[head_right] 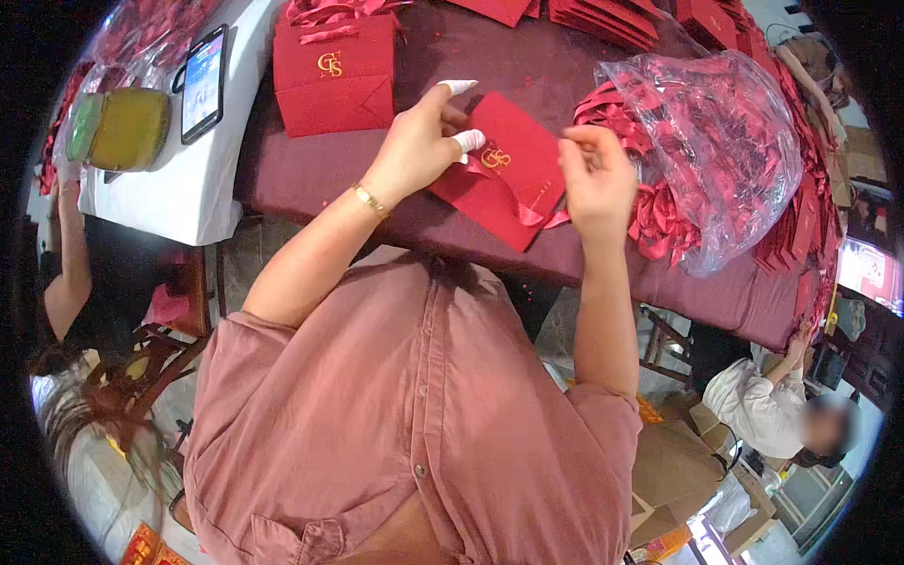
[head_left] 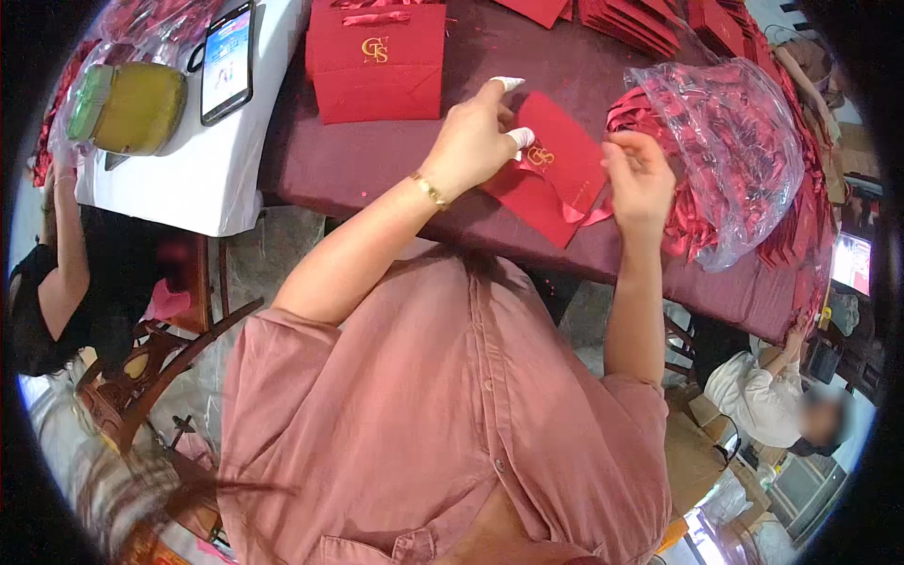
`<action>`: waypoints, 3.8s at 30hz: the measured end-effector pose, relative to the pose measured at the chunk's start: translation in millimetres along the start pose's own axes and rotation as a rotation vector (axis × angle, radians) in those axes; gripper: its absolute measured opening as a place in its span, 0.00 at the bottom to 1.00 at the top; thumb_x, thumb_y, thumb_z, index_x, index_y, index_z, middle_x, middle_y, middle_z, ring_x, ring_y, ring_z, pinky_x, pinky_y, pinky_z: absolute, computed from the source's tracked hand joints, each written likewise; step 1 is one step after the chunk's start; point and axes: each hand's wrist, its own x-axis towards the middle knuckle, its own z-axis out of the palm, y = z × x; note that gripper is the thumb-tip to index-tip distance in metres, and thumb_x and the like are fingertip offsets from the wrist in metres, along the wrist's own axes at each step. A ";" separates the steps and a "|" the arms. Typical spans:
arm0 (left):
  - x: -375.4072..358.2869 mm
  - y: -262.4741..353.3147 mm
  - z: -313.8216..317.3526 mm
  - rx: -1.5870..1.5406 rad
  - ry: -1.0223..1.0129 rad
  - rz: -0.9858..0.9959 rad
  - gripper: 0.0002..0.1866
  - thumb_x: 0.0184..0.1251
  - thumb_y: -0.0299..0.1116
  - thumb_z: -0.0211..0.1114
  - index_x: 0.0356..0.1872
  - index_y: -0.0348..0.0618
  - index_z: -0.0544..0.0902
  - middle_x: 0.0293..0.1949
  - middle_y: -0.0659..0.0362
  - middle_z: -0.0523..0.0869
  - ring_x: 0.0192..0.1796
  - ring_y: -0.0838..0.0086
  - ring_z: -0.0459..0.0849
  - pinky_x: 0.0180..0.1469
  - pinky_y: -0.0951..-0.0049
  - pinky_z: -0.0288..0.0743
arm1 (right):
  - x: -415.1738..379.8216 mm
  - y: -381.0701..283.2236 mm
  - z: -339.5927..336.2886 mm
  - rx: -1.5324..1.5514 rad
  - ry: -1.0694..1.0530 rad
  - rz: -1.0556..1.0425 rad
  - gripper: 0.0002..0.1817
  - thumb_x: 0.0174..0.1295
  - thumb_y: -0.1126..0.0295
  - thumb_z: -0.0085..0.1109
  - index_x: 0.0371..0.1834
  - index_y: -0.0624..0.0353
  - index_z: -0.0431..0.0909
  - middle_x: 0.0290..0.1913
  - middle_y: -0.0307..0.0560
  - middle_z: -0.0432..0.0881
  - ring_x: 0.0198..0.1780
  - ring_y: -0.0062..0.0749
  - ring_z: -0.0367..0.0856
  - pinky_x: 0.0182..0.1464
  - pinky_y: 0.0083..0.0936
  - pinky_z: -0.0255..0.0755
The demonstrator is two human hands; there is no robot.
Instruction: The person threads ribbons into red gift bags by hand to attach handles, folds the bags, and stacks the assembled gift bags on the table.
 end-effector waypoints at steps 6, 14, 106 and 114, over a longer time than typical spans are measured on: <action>2.2 -7.5 5.6 -0.332 -0.045 -0.011 0.32 0.59 0.14 0.64 0.66 0.43 0.70 0.40 0.56 0.84 0.36 0.78 0.82 0.34 0.77 0.79 | 11.4 -29.2 38.0 -0.370 -0.101 -0.253 0.06 0.57 0.75 0.62 0.38 0.61 0.82 0.35 0.49 0.84 0.37 0.37 0.85 0.39 0.29 0.78; -8.4 1.7 0.8 -0.305 -0.066 0.008 0.28 0.59 0.13 0.64 0.63 0.42 0.75 0.45 0.60 0.82 0.39 0.81 0.78 0.37 0.80 0.78 | 20.5 -43.4 43.8 -0.584 -0.241 -0.350 0.05 0.57 0.74 0.62 0.33 0.62 0.78 0.33 0.53 0.82 0.35 0.45 0.84 0.38 0.36 0.77; -36.1 11.2 -66.1 -0.269 -0.711 0.143 0.39 0.62 0.18 0.52 0.76 0.54 0.58 0.37 0.60 0.78 0.37 0.75 0.74 0.45 0.78 0.70 | 19.5 -26.6 10.8 -0.447 -0.238 -0.092 0.08 0.61 0.70 0.62 0.36 0.65 0.81 0.26 0.43 0.81 0.28 0.21 0.75 0.33 0.22 0.69; -36.3 8.6 -65.8 -0.127 -0.738 0.085 0.36 0.64 0.21 0.51 0.75 0.56 0.61 0.33 0.62 0.72 0.33 0.78 0.70 0.41 0.77 0.69 | 15.1 -29.6 22.6 -0.508 -0.238 -0.270 0.08 0.62 0.69 0.62 0.35 0.64 0.81 0.28 0.48 0.82 0.28 0.28 0.78 0.33 0.24 0.71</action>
